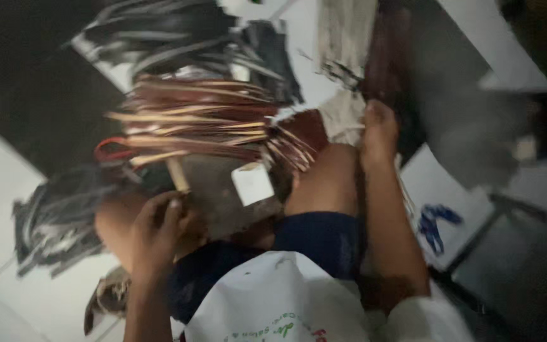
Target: The person sits on the floor and repeatedly peels thin strips from reddish-brown material pieces using a fixed blade. The person handles the pieces one at a time, peels the strips, and places the finished pieces into a pile.
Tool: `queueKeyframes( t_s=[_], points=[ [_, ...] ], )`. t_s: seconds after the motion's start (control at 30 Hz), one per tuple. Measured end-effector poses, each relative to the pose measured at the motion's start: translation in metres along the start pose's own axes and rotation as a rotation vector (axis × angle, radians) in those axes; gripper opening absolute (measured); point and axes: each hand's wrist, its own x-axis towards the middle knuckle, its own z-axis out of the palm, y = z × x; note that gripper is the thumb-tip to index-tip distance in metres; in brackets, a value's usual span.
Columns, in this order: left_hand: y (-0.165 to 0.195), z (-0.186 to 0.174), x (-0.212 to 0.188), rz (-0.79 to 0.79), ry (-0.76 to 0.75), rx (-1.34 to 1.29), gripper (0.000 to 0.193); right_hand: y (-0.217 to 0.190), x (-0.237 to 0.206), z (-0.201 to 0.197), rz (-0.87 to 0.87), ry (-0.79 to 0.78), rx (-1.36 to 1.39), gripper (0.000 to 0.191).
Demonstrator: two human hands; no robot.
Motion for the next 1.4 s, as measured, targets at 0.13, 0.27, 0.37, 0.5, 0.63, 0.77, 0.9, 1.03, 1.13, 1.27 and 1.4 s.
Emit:
queueKeyframes(
  t_s=[0.13,0.27,0.37,0.5,0.63,0.77,0.9,1.03,1.13,1.27,1.4],
  points=[
    [-0.004,-0.01,0.007,0.225,0.12,0.201,0.025,-0.026,-0.069,0.093,-0.617,-0.471,-0.432,0.021],
    [0.001,-0.022,0.019,0.129,0.114,0.069,0.025,-0.07,-0.089,0.185,-1.055,-0.543,-0.56,0.021],
    [0.013,-0.033,0.033,0.051,0.084,-0.011,0.025,-0.091,-0.081,0.236,-1.146,-0.535,-0.717,0.021],
    [0.041,-0.046,0.07,0.25,0.154,0.217,0.023,-0.099,-0.069,0.271,-1.142,-0.619,-0.882,0.019],
    [0.082,-0.043,0.132,0.683,0.188,0.25,0.019,-0.099,-0.065,0.277,-1.131,-0.673,-0.956,0.033],
    [0.122,-0.019,0.203,1.027,0.181,0.42,0.03,-0.096,-0.066,0.275,-1.271,-0.569,-0.947,0.041],
    [0.146,0.007,0.25,1.089,0.215,0.866,0.036,-0.095,-0.067,0.268,-1.411,-0.501,-0.836,0.032],
    [0.161,0.018,0.268,1.108,0.173,1.038,0.023,-0.099,-0.061,0.259,-1.42,-0.552,-0.782,0.024],
    [0.173,0.014,0.266,1.1,0.132,1.034,0.019,-0.103,-0.058,0.25,-1.482,-0.586,-0.768,0.028],
    [0.191,-0.004,0.244,1.133,0.097,0.793,0.018,-0.108,-0.064,0.234,-1.454,-0.538,-0.604,0.022],
    [0.203,-0.03,0.2,1.119,0.007,0.364,0.02,-0.12,-0.079,0.198,-1.369,-0.451,-0.527,0.015]
  ],
)
